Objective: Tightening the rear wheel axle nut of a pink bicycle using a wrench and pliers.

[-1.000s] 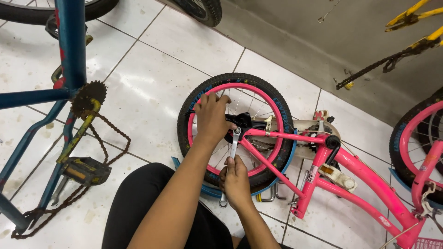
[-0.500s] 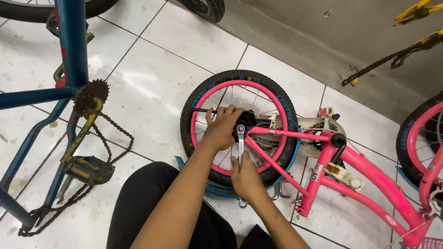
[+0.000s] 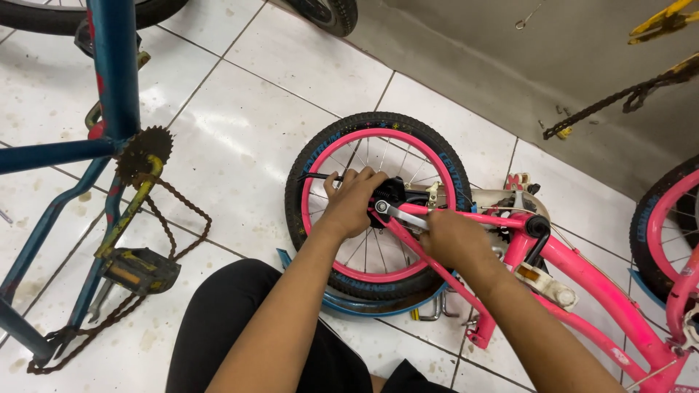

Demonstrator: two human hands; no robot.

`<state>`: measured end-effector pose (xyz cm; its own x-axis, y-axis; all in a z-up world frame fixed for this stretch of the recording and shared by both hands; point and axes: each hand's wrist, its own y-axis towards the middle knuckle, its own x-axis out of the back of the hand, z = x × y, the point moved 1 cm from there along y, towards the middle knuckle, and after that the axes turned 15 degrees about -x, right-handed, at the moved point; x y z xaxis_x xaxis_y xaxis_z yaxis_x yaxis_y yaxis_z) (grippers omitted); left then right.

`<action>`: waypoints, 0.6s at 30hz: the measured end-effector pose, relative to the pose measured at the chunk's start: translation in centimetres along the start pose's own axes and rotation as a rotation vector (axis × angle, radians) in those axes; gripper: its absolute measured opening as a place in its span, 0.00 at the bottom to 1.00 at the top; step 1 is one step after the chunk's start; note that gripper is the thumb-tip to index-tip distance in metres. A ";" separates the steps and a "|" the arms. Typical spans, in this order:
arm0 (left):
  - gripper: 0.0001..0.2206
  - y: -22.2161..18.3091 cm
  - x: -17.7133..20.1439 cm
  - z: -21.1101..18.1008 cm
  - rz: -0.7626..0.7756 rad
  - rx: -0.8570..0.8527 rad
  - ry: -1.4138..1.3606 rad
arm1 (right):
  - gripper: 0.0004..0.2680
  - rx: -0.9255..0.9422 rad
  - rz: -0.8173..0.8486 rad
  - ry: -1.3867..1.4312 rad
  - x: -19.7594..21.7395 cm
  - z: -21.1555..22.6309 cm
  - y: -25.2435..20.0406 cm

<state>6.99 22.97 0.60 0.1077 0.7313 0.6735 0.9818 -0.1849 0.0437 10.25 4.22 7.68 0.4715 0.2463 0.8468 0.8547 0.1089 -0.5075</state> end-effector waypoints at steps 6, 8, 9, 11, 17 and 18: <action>0.34 0.2 -0.2 0.0 0.025 0.008 0.023 | 0.10 0.050 -0.365 -0.267 1.6 -0.5 6.6; 0.34 0.1 -0.1 -0.2 0.018 0.004 0.030 | 0.08 0.115 -0.539 -0.339 0.2 -1.3 10.7; 0.34 0.2 0.0 -0.2 0.016 -0.006 0.036 | 0.07 0.172 -0.712 -0.409 -0.5 -1.7 12.6; 0.34 0.3 -0.1 -0.2 0.017 -0.011 0.038 | 0.07 0.166 -0.708 -0.400 -1.1 -1.8 12.7; 0.35 0.1 -0.3 -0.5 0.008 -0.012 0.051 | 0.13 0.210 -0.546 -0.248 1.6 -2.8 5.4; 0.35 0.1 -0.4 -0.4 0.012 -0.011 0.056 | 0.17 0.198 -0.547 -0.153 1.8 -3.2 4.6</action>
<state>7.00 22.38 0.65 0.1106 0.6908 0.7145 0.9787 -0.2010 0.0428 15.75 2.07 7.33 -0.0741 0.2378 0.9685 0.9008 0.4327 -0.0374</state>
